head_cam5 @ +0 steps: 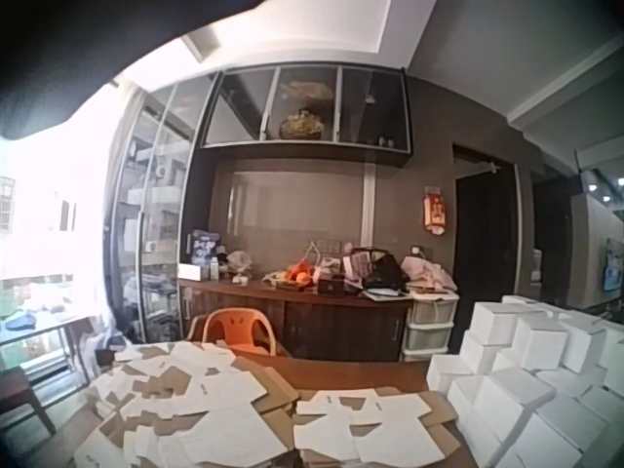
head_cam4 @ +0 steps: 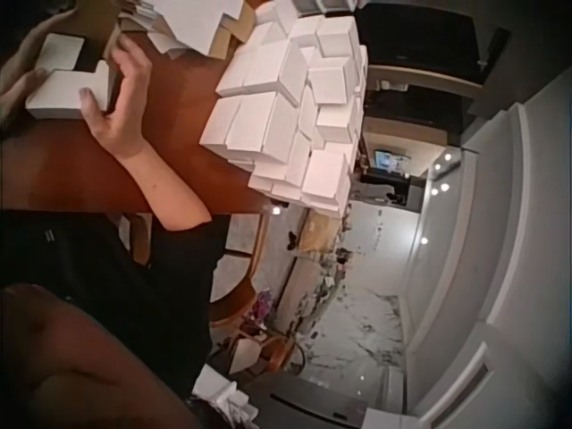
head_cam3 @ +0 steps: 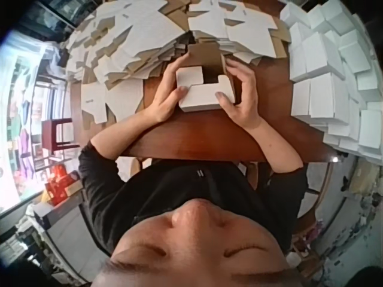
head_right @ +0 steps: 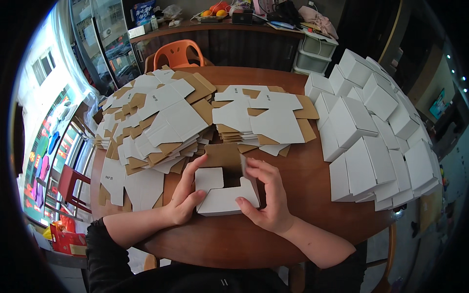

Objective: The person assembles small white cardboard boxes by hand. They pick up flat, pre-cut cardboard sheets, fold the sides and flaps along pre-scored lines, and interlock the tabs to form a closed box. The finished boxes are stacked on the right side of the table.

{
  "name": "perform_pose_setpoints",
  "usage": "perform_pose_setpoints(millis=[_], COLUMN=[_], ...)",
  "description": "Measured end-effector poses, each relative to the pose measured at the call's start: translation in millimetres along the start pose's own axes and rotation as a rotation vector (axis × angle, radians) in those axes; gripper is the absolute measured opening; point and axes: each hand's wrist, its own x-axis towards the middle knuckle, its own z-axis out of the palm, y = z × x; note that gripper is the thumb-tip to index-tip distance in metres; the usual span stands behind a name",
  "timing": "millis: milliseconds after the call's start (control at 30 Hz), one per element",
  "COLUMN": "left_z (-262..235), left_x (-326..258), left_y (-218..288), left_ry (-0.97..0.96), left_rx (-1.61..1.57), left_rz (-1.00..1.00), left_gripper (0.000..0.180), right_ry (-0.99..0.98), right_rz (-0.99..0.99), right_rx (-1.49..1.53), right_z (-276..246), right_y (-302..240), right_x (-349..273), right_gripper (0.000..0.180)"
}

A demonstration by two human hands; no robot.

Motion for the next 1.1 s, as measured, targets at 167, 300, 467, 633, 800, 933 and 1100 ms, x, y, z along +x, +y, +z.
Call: perform_pose_setpoints(millis=[167, 300, 467, 633, 800, 933, 1100], left_z=[-2.2, -1.4, -3.6, -3.1, -6.0, -7.3, -1.0], left_x=[-2.2, -1.8, -1.3, 1.1, -1.5, 0.1, -0.4], left_y=[-0.6, -2.4, 0.5, 2.1, 4.2, 2.2, 1.5], left_ry=[0.063, 0.075, 0.077, 0.064, 0.074, 0.068, 0.095], left_rx=[-0.106, -0.164, -0.166, -0.123, -0.079, -0.044, -0.215], left_rz=[-0.043, -0.051, -0.04, -0.02, -0.027, 0.0, -0.021], left_gripper=[0.07, 0.069, 0.069, 0.068, 0.066, 0.067, 0.072], right_ry=[-0.106, -0.121, -0.162, -0.147, -0.154, -0.157, -0.198], right_rz=[-0.019, -0.016, -0.029, -0.019, 0.001, 0.08, 0.06], right_rx=[-0.077, -0.093, -0.127, -0.122, -0.146, -0.031, 0.099], right_z=[-1.1, -0.7, 0.3, -0.4, 0.4, 2.5, 4.1], right_y=[-0.8, -0.8, 1.2, 4.7, 7.0, 8.6, 15.6], right_x=[1.4, 1.1, 2.6, -0.4, -2.1, -1.0, 3.4], right_gripper=[0.057, 0.054, 0.051, 0.05, 0.048, 0.05, 0.053])
